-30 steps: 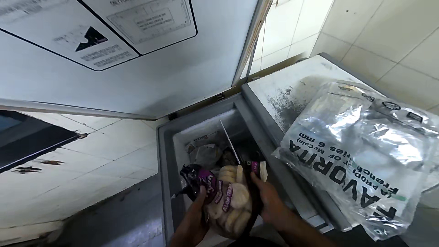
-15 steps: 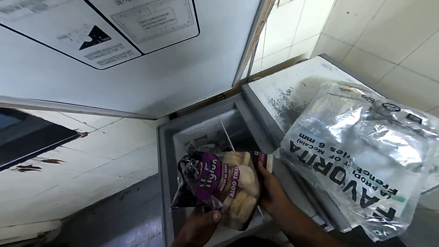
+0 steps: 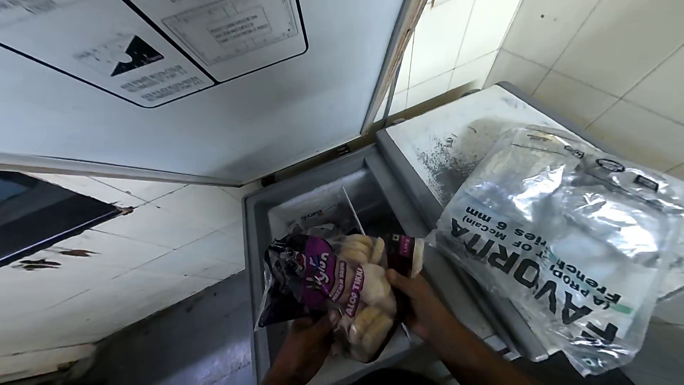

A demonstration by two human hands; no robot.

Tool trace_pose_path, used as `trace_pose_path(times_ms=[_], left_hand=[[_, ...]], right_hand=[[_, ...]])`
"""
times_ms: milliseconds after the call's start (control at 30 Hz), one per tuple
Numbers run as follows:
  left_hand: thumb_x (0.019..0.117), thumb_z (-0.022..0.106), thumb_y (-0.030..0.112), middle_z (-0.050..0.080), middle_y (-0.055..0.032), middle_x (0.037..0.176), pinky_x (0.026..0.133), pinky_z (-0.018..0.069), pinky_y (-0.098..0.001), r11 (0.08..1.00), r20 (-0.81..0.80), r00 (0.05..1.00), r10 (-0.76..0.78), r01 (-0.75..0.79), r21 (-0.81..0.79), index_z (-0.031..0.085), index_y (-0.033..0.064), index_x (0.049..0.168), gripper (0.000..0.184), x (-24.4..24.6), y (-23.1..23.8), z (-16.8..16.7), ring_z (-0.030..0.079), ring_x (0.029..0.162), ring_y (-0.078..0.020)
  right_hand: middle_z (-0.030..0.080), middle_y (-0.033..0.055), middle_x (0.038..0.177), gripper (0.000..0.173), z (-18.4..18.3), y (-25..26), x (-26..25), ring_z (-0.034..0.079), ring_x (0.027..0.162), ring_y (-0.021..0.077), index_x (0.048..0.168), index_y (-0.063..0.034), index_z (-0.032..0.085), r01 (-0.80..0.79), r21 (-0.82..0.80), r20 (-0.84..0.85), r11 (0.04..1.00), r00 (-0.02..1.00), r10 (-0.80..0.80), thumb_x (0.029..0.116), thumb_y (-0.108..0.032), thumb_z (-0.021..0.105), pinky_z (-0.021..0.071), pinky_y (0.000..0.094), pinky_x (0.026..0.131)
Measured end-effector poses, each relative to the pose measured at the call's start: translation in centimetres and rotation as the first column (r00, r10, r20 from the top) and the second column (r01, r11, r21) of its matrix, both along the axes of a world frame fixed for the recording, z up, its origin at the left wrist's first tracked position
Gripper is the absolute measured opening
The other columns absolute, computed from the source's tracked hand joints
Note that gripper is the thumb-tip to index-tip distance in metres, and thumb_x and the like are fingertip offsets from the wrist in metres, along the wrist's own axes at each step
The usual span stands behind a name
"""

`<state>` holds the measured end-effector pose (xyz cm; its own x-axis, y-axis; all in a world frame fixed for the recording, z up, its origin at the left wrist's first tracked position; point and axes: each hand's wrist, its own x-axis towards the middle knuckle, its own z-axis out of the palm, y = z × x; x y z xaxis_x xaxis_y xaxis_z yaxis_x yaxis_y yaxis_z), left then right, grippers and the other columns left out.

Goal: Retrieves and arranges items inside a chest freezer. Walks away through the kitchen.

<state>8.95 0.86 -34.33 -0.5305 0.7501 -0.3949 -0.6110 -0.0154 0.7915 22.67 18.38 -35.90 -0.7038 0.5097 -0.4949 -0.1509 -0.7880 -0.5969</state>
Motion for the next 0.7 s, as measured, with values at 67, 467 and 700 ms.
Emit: trace_pose_path(times_ms=[67, 467, 700], left_hand=[[0.0745, 0.089, 0.017, 0.076, -0.0061, 0.092, 0.080, 0.0622, -0.0343, 1.000, 0.005, 1.000, 0.009, -0.009, 0.000, 0.074, 0.0076, 0.099, 0.030, -0.1, 0.0, -0.3, 0.074, 0.084, -0.0141], [0.1088, 0.046, 0.022, 0.069, -0.0107, 0.103, 0.082, 0.0606, -0.0377, 0.909, -0.118, 0.951, 0.286, -0.308, -0.282, 0.053, -0.0005, 0.129, 0.031, -1.6, 2.1, 0.6, 0.070, 0.092, -0.0179], [0.1106, 0.040, 0.023, 0.068, -0.0051, 0.101, 0.079, 0.0601, -0.0324, 0.814, -0.276, 0.839, 0.468, -0.531, -0.235, 0.055, 0.0021, 0.126, 0.030, -4.9, 0.2, 0.1, 0.068, 0.089, -0.0115]], right_hand=[[0.072, 0.0107, 0.093, 0.044, 0.2, 0.0, -0.1, 0.073, 0.083, 0.0186, 0.120, -0.0011, 0.053, 0.003, 0.021, -0.003, 1.000, 1.000, -0.003, 0.0851, -0.016, 0.076, 0.0631, 0.0365, 0.077], [0.073, 0.0092, 0.105, 0.054, -3.6, -1.4, 0.3, 0.072, 0.096, 0.0176, 0.128, 0.0004, 0.051, -0.127, 0.131, 0.001, 0.983, 0.992, 0.128, 0.0838, -0.010, 0.080, 0.0621, 0.0370, 0.087], [0.064, 0.0134, 0.131, 0.070, -6.7, 2.1, 2.2, 0.068, 0.111, 0.0230, 0.150, -0.0093, 0.041, -0.333, 0.422, 0.298, 0.843, 0.929, 0.217, 0.0885, -0.015, 0.074, 0.0593, 0.0397, 0.092]])
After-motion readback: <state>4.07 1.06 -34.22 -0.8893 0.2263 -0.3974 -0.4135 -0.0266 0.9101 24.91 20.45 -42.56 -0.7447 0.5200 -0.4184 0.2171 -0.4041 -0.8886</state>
